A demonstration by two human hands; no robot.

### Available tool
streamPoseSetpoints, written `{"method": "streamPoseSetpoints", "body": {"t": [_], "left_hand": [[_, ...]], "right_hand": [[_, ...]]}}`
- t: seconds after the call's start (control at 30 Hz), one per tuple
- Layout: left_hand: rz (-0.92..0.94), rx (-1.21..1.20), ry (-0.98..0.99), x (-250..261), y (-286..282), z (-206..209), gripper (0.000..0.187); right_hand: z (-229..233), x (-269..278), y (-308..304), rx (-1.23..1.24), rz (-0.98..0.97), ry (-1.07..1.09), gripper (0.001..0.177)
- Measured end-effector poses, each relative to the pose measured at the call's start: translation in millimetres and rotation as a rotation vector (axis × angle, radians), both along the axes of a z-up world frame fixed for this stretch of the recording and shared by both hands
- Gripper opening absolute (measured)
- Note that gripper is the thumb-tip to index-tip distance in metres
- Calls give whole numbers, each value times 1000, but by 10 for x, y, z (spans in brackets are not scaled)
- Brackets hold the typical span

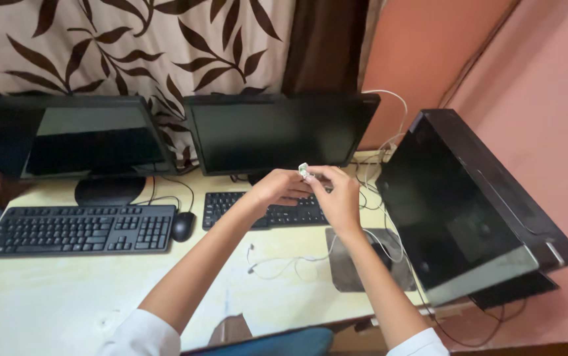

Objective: The person cleans a computer monitor and keyboard using a white tissue. They wipe the monitor screen and bezel, then move to the keyboard to wipe the keys and surface. The person also briefly handles a pair of white earphones.

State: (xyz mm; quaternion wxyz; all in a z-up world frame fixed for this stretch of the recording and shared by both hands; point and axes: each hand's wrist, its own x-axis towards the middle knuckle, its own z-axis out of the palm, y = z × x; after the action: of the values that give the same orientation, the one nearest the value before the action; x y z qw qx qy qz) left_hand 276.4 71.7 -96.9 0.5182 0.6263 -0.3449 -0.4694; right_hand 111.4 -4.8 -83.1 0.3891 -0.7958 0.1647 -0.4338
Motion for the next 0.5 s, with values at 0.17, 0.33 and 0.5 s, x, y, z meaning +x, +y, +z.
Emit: {"method": "streamPoseSetpoints", "body": {"t": [0.17,0.33,0.5], "left_hand": [[45,-137,-114,418,-73,66,41],[157,-124,-270,688,-92,194,27],[204,-95,-901,1042,39,572,28]], "right_hand": [[-110,480,-342,486,328,-190,25],[-217,796,-533,488,411,-81,37],[-167,1244,-650,554,350,-167,22]]}}
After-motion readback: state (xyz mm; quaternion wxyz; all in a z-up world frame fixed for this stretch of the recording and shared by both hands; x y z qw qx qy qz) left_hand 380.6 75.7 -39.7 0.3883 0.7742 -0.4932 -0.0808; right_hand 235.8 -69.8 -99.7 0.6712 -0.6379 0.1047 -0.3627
